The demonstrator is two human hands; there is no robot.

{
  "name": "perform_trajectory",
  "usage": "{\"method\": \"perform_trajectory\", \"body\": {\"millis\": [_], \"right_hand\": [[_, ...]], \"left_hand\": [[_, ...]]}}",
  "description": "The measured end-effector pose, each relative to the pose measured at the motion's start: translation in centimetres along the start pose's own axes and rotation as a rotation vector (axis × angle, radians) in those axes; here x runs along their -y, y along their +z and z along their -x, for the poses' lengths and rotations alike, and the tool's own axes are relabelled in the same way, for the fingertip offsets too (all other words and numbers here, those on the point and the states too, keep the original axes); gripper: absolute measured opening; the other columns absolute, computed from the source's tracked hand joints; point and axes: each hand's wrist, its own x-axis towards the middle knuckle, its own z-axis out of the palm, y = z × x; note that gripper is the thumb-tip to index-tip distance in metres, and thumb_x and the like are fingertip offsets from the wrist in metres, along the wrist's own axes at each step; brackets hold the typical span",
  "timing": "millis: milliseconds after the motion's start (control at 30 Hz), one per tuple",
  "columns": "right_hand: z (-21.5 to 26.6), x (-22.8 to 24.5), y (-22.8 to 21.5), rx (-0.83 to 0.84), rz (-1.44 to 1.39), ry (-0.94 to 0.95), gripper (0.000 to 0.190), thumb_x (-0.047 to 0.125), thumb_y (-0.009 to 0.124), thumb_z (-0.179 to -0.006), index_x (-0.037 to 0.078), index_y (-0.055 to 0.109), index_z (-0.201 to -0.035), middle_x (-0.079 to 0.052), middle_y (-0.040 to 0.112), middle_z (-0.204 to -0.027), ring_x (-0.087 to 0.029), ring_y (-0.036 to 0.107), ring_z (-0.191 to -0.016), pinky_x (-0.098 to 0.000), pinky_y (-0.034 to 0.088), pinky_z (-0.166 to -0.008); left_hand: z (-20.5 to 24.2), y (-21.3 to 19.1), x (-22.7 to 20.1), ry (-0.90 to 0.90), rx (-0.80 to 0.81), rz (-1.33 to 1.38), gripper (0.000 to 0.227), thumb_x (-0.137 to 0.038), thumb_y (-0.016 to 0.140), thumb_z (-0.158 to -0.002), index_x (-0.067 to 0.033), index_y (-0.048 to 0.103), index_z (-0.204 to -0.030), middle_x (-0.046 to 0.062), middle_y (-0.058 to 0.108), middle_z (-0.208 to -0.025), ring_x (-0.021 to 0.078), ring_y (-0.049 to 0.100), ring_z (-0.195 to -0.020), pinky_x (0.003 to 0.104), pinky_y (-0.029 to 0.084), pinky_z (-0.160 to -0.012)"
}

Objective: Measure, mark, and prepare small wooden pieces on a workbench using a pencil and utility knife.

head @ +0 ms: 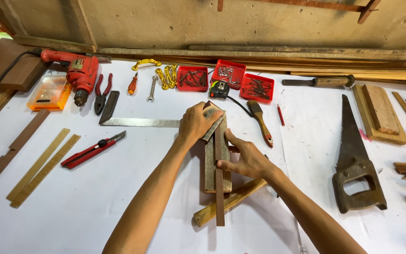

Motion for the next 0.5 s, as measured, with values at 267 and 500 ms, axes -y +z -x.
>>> {"method": "perform_trajectory", "body": {"millis": [267,500], "right_hand": [[1.8,0.9,0.6,-0.098,0.259,0.018,0.131,0.064,0.079,-0.068,-0.005,0.016,-0.160,-0.032,0.043,-0.150,-0.043,0.053,-0.133,-0.0467,0.043,-0.112],[0.5,-2.4,0.7,-0.051,0.251,-0.115,0.129,0.068,0.079,-0.069,0.003,0.015,-0.161,-0.029,0.041,-0.160,-0.042,0.043,-0.147,-0.0466,0.035,-0.124]], "left_hand": [[5.3,-2.1,-2.7,-0.032,0.051,-0.121,0.054,-0.057,0.074,-0.083,-0.0053,0.070,-0.098,0.018,0.074,-0.092,0.0334,0.075,-0.082,0.048,0.059,-0.065],[10.7,-5.2,-6.2,-0.093,0.254,-0.111,0.055,-0.059,0.070,-0.086,-0.0062,0.066,-0.099,0.015,0.076,-0.081,0.0348,0.077,-0.074,0.047,0.060,-0.062]]}}
